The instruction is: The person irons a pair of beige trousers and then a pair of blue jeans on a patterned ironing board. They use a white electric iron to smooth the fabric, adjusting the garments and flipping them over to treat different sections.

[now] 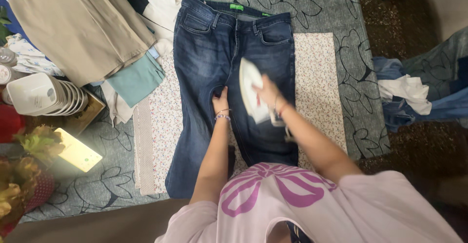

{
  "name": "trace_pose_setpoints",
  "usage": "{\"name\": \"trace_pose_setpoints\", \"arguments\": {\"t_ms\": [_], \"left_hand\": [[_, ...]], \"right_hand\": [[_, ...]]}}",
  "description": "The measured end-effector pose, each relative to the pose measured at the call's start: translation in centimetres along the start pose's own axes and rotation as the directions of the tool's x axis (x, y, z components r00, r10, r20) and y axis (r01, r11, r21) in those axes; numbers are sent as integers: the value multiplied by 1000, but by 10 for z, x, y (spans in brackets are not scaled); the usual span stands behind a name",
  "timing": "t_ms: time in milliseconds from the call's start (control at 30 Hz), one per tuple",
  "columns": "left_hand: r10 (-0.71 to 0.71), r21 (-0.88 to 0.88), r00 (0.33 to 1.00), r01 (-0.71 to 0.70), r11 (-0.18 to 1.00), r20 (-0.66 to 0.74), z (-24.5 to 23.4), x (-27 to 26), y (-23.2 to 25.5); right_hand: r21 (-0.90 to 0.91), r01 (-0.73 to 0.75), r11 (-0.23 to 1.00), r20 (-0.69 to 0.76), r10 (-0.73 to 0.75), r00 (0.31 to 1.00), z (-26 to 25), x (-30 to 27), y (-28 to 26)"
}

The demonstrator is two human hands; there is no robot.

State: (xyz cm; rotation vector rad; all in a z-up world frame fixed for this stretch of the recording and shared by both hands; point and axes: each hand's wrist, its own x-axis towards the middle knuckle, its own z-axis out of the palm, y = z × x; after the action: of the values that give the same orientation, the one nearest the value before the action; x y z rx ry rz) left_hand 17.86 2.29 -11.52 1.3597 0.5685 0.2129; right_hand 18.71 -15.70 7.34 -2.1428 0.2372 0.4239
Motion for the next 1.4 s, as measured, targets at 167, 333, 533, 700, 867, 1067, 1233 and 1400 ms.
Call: {"name": "trace_pose_setpoints", "arguments": {"t_ms": [167, 333, 533, 700, 867, 1067, 1233, 1400], "left_hand": [[77, 186, 997, -82, 979, 31, -8, -15, 9], [-84, 447, 996, 83, 891, -16, -9, -20, 15], [351, 535, 936, -298, 791, 2, 5, -94, 93], [446, 284, 885, -464, 839, 131, 17, -118, 122], [158, 271, 984, -130, 954, -84, 64, -112, 100], [381, 250, 813, -519, 818, 441, 85, -75, 77], [290, 495, 584, -805, 328, 758, 60, -70, 72], [258, 540, 583, -812, 220, 771, 68, -75, 80]], "right_hand": [[12, -25, 1000, -46, 26, 999, 30, -58, -21], [6, -27, 1000, -232, 27, 972, 21, 30, -45], [-55, -20, 998, -174, 10, 985, 10, 20, -28], [-265, -86, 960, 20, 94, 995, -3, -77, 19], [-374, -160, 914, -252, 67, 966, -20, -11, 28], [-191, -232, 954, -307, 167, 937, -57, 39, -19], [-200, -295, 934, -274, 236, 933, -48, -42, 12], [-292, -306, 906, -396, 177, 901, -52, -41, 51]]}}
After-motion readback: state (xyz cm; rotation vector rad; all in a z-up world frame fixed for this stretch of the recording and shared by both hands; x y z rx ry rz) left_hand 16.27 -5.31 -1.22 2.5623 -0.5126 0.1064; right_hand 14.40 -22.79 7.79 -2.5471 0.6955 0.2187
